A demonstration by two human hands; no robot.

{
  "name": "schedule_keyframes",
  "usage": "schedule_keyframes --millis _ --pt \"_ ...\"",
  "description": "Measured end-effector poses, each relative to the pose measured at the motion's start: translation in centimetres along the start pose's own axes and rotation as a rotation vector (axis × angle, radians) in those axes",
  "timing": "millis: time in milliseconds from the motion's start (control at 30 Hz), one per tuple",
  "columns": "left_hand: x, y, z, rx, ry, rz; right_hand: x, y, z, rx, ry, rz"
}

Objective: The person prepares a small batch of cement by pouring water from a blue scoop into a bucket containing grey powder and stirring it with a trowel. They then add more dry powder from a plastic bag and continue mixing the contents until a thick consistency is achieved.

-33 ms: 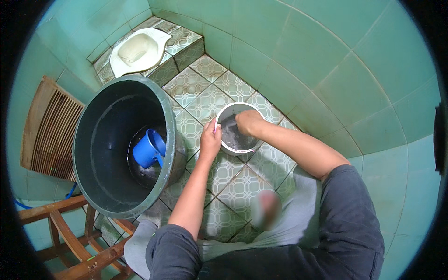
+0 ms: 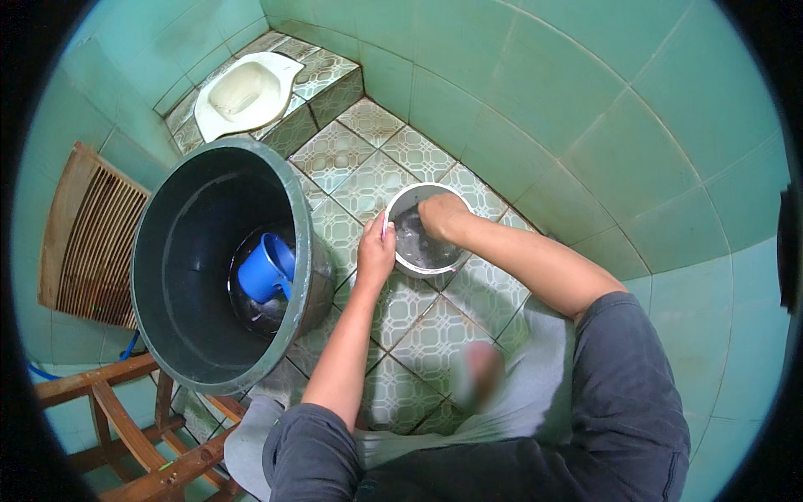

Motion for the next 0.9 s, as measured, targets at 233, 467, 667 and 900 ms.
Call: schedule_keyframes --millis 233,467,667,900 --pt "0.4 0.0 0.1 -0.105 -0.009 -0.085 1.4 1.6 -0.4 -0.154 -0.026 0.065" --pt "-0.2 -0.2 -0.3 0.073 0.018 0.068 2.0 -0.9 -3.6 -0.395 -0.141 -0.133" --pt "0.0 -0.2 0.1 -0.028 0.035 0.038 0.5 -0.2 0.2 -0.284 -0.195 -0.176" --pt "-0.3 -0.4 -0.2 0.001 -0.024 0.096 -0.5 0.2 1.1 -0.106 -0.194 -0.077"
Point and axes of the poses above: each hand's wrist, its own y-axis towards the middle knuckle, its own x-axis out of the palm, z = x × y, the point moved 8 cm from there along y, towards the middle knuckle, and after that the axes turned 1 degree about -y, right-handed, at the moved point
